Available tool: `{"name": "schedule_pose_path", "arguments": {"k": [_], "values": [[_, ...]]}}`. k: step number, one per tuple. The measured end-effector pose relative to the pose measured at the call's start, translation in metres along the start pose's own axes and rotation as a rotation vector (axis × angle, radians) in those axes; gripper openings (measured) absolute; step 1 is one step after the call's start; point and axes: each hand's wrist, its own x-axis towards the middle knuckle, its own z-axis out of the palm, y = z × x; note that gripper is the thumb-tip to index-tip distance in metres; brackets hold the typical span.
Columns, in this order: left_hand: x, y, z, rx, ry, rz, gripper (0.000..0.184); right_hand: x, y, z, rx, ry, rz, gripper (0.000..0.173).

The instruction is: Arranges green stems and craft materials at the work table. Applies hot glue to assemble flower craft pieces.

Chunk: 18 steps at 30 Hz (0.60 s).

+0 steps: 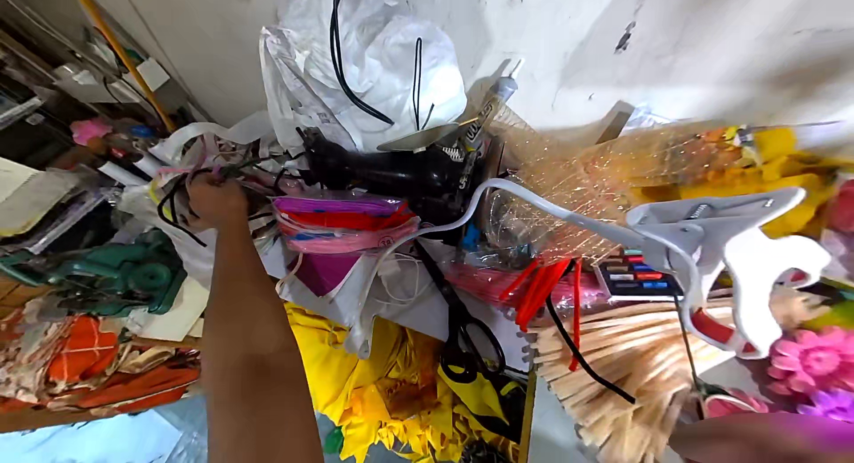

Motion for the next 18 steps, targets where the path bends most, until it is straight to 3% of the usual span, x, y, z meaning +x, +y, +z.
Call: {"name": "schedule_pose_path", "arguments": {"k": [6,9,11,13,15,18], "values": [[0.007,0.020,-0.027,-0.365,0.017,-0.063,0.045,-0.005,-0.006,-0.002,-0.011,0.000,-0.023,0.016],[-0.008,0.022,-0.031,0.000,-0.076,0.008,0.048,-0.005,-0.005,0.000,-0.003,-0.009,-0.032,0.016],[-0.017,0.018,-0.017,0.366,-0.166,0.050,0.053,-0.007,-0.005,0.001,-0.006,-0.011,-0.030,0.016],[-0.023,0.008,0.002,0.521,-0.152,0.098,0.047,-0.008,-0.006,0.001,-0.007,-0.017,-0.024,0.016],[-0.027,0.007,0.013,0.466,-0.208,0.127,0.051,-0.008,-0.007,0.001,-0.004,-0.015,-0.005,0.016],[-0.021,0.005,0.019,0.056,-0.291,0.109,0.054,-0.004,-0.008,0.002,-0.014,-0.013,0.008,0.016]]}}
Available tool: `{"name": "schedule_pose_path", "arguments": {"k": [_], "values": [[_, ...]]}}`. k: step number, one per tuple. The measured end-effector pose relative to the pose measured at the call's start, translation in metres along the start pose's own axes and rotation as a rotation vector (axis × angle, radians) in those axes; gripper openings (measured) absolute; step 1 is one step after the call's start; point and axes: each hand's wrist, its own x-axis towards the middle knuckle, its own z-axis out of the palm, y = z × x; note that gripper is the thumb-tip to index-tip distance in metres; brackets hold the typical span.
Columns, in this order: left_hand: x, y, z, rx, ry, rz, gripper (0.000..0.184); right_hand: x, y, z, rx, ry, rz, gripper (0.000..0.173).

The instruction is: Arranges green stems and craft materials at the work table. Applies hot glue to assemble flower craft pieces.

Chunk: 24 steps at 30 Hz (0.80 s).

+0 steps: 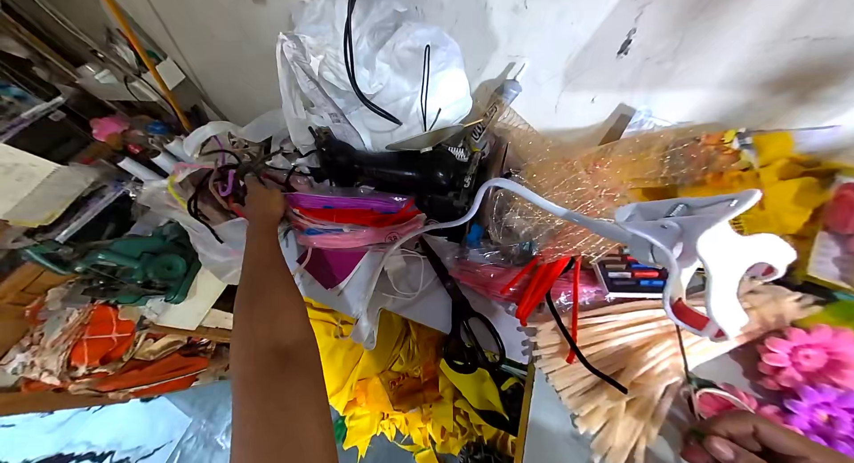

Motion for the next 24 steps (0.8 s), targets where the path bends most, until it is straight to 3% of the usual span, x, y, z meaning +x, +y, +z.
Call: {"name": "schedule_pose_path", "arguments": {"k": [4,7,12,14,17,24], "values": [[0.022,0.008,-0.017,-0.469,0.150,0.239,0.042,0.005,-0.002,0.002,0.015,0.008,0.008,0.015],[0.025,0.034,-0.046,-0.791,0.201,0.268,0.037,0.004,-0.001,0.000,0.007,0.017,0.009,0.016],[-0.010,0.079,-0.098,-1.157,0.116,0.282,0.013,-0.009,0.004,-0.009,-0.009,0.030,-0.027,0.019],[-0.024,0.081,-0.111,-1.097,0.115,0.294,0.017,-0.017,0.007,-0.014,-0.011,0.026,-0.055,0.020],[-0.042,0.077,-0.124,-0.843,0.127,0.120,0.013,-0.032,0.013,-0.019,-0.022,0.021,-0.110,0.019],[-0.137,0.061,-0.123,-1.106,0.034,0.096,0.015,-0.065,0.033,-0.021,-0.011,0.053,-0.169,0.017]]}}
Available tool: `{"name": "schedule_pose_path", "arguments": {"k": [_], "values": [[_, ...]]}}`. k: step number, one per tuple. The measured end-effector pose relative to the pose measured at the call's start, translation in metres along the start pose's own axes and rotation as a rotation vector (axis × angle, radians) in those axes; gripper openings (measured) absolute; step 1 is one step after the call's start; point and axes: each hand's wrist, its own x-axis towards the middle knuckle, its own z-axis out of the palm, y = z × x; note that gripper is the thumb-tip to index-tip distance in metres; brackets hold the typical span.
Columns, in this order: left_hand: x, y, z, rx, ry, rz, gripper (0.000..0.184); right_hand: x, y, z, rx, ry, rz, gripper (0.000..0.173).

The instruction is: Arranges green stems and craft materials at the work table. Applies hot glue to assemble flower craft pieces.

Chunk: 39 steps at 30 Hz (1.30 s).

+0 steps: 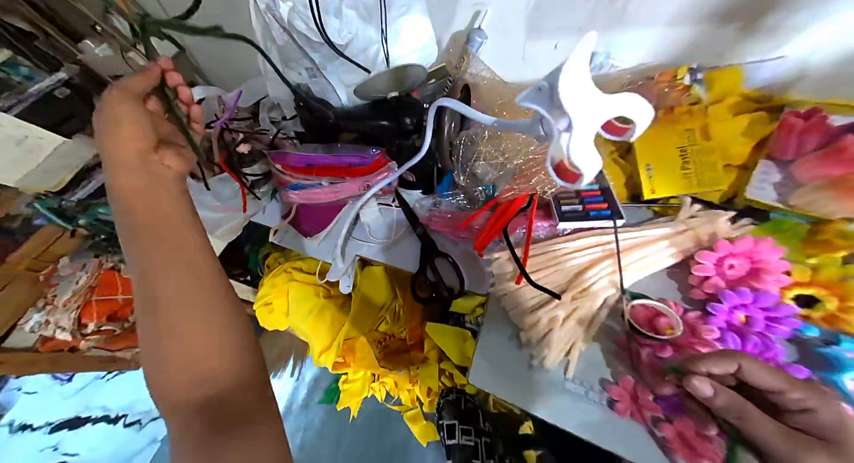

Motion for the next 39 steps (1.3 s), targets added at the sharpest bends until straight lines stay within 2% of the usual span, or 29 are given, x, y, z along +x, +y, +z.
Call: {"name": "schedule_pose_path", "arguments": {"k": [3,5,7,11,13,16,18,20,22,24,26,29,31,33,35,37,39], "values": [[-0.078,-0.019,-0.011,-0.079,0.006,0.025,0.020,-0.015,0.001,0.005,0.005,0.096,0.006,0.010],[-0.146,-0.031,-0.013,-0.093,-0.080,0.003,0.025,-0.024,0.001,0.002,-0.004,0.128,-0.012,0.010],[-0.214,-0.043,-0.017,-0.137,-0.208,-0.060,0.031,-0.030,-0.003,-0.003,-0.004,0.113,0.001,0.011],[-0.322,-0.055,-0.002,-0.298,-0.263,-0.202,0.039,-0.042,-0.017,-0.003,-0.024,0.034,0.083,0.004],[-0.363,-0.058,0.002,-0.427,-0.339,-0.239,0.042,-0.052,-0.024,0.003,-0.038,0.033,0.082,0.015],[-0.411,-0.054,0.015,-0.508,-0.388,-0.272,0.043,-0.068,-0.036,0.012,-0.069,0.064,-0.092,0.035],[-0.435,-0.055,0.024,-0.499,-0.453,-0.256,0.040,-0.076,-0.047,0.015,-0.102,0.103,-0.234,0.040],[-0.452,-0.059,0.031,-0.464,-0.524,-0.228,0.033,-0.080,-0.060,0.018,-0.148,0.125,-0.352,0.023],[-0.467,-0.062,0.039,-0.421,-0.559,-0.217,0.030,-0.081,-0.072,0.021,-0.218,0.042,-0.414,0.011],[-0.481,-0.063,0.049,-0.399,-0.592,-0.197,0.030,-0.079,-0.077,0.030,-0.272,-0.097,-0.412,0.020],[-0.491,-0.064,0.059,-0.387,-0.643,-0.143,0.029,-0.077,-0.076,0.044,-0.295,-0.164,-0.313,0.025],[-0.499,-0.064,0.067,-0.303,-0.698,-0.041,0.028,-0.074,-0.068,0.058,-0.302,-0.063,-0.357,0.014],[-0.501,-0.064,0.069,-0.259,-0.692,-0.004,0.029,-0.073,-0.066,0.059,-0.321,-0.024,-0.418,0.014],[-0.504,-0.065,0.070,-0.241,-0.692,0.038,0.029,-0.072,-0.066,0.057,-0.343,-0.024,-0.456,0.018],[-0.506,-0.066,0.072,-0.219,-0.686,0.083,0.026,-0.073,-0.065,0.054,-0.352,-0.028,-0.517,0.014],[-0.507,-0.066,0.073,-0.141,-0.693,0.148,0.014,-0.076,-0.062,0.052,-0.406,-0.023,-0.608,0.008],[-0.510,-0.062,0.075,-0.069,-0.666,0.218,0.017,-0.081,-0.060,0.053,-0.491,-0.019,-0.680,0.005]]}}
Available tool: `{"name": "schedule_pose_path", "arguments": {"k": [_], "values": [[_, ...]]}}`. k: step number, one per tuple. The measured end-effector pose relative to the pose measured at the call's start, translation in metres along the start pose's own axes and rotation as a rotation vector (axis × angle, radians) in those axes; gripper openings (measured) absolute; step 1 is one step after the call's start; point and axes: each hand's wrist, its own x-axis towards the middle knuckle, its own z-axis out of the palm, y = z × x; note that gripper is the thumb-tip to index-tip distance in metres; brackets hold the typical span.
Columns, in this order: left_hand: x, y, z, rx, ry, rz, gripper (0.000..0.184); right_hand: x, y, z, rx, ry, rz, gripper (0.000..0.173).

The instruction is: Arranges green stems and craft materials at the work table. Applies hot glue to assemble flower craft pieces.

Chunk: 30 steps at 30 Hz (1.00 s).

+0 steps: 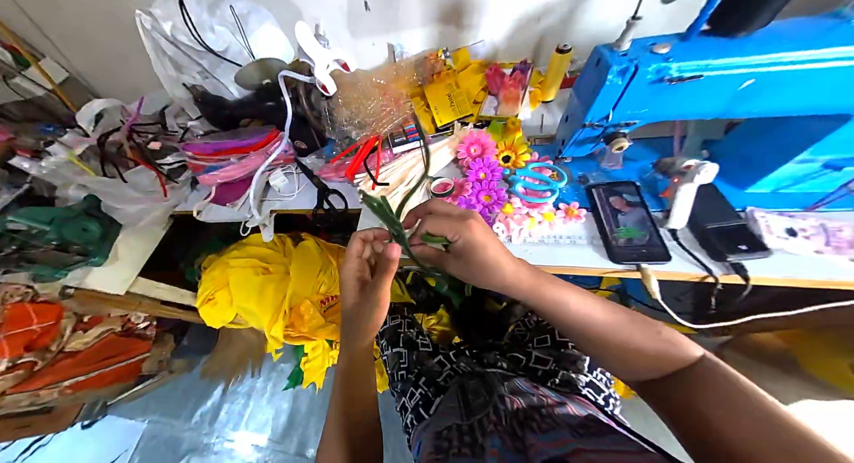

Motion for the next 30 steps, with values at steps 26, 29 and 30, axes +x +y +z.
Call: {"name": "schedule_pose_path", "arguments": {"k": [26,29,30], "values": [[0.025,0.004,-0.069,-0.112,0.683,-0.132,0.008,-0.020,-0.032,-0.004,0.141,-0.191,0.381,0.014],[0.031,0.003,-0.093,0.077,0.667,-0.121,0.011,-0.023,-0.030,-0.017,0.264,-0.157,0.451,0.007],[0.033,0.000,-0.099,0.146,0.637,-0.112,0.015,-0.026,-0.027,-0.023,0.305,-0.148,0.454,0.007]]}}
